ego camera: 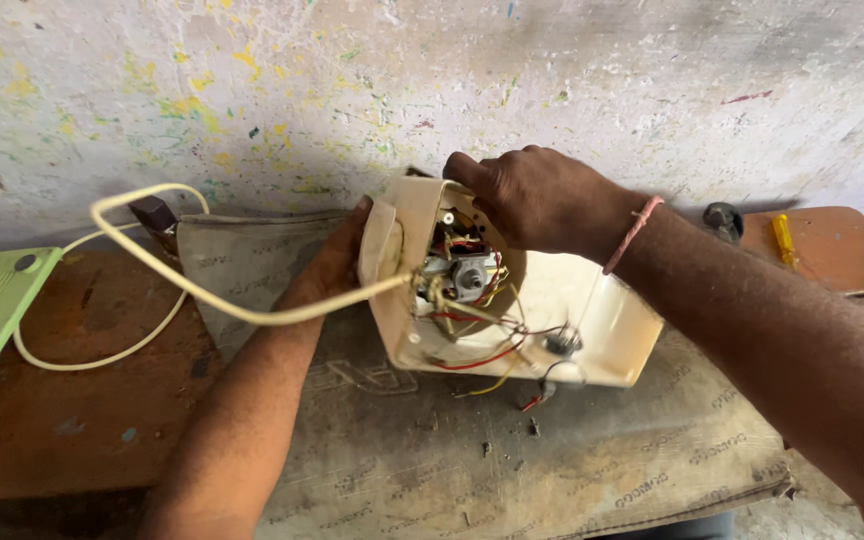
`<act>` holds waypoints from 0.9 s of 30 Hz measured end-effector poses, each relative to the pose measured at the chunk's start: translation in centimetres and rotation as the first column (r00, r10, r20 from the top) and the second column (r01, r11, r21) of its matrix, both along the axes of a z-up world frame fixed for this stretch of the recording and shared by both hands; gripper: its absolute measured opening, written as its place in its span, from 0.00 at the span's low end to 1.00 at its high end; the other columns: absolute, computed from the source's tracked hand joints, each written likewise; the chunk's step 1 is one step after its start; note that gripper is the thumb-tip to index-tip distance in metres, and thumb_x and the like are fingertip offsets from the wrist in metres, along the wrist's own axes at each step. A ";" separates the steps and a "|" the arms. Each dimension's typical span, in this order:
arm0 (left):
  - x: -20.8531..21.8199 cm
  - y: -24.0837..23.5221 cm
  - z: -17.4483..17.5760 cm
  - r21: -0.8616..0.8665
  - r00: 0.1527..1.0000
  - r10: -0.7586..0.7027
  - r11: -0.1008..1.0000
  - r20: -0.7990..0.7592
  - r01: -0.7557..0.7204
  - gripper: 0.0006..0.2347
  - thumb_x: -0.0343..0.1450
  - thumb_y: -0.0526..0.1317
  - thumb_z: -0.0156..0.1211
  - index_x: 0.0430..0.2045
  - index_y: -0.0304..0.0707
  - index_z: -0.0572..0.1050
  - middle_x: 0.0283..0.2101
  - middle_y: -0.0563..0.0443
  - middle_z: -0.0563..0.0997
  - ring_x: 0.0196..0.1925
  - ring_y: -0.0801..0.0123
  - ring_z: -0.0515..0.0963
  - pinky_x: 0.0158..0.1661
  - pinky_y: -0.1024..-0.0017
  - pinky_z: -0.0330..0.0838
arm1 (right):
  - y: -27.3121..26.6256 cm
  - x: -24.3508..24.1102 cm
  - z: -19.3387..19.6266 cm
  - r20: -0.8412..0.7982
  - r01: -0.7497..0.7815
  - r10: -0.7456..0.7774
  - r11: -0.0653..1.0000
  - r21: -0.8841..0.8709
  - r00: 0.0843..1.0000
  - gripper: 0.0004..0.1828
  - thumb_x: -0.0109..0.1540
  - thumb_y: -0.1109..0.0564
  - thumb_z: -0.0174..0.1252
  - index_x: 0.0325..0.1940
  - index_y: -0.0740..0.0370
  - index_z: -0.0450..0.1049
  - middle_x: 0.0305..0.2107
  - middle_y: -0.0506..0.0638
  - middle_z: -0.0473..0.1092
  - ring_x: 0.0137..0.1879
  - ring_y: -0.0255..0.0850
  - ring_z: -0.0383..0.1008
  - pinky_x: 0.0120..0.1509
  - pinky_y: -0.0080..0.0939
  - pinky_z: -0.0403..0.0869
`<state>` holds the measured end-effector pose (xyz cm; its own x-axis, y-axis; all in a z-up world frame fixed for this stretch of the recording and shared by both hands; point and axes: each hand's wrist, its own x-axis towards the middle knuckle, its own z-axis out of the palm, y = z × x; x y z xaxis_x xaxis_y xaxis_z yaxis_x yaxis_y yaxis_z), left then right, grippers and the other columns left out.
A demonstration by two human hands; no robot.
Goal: The person removes the top and bottom casing parts of a blender, handles the motor and internal wiring, and fits the white plastic housing pieces back together on the unit's base.
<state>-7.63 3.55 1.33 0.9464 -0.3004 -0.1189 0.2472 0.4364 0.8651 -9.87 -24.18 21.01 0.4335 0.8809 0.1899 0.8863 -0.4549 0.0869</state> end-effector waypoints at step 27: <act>-2.1 -2.1 -2.8 -0.321 0.954 0.283 0.916 0.098 -0.239 0.25 0.73 0.59 0.56 0.52 0.36 0.74 0.46 0.44 0.81 0.49 0.61 0.82 0.49 0.61 0.78 | 2.0 1.6 -2.6 0.181 -0.072 -0.003 0.911 0.405 0.984 0.11 0.54 0.67 0.65 0.39 0.61 0.73 0.29 0.55 0.76 0.33 0.53 0.77 0.36 0.50 0.75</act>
<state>-9.73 1.41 -1.45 0.9962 -0.0411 0.0770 -0.0245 0.7146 0.6991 -8.31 -22.20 18.40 0.3316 0.7236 0.6053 0.8900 -0.4528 0.0537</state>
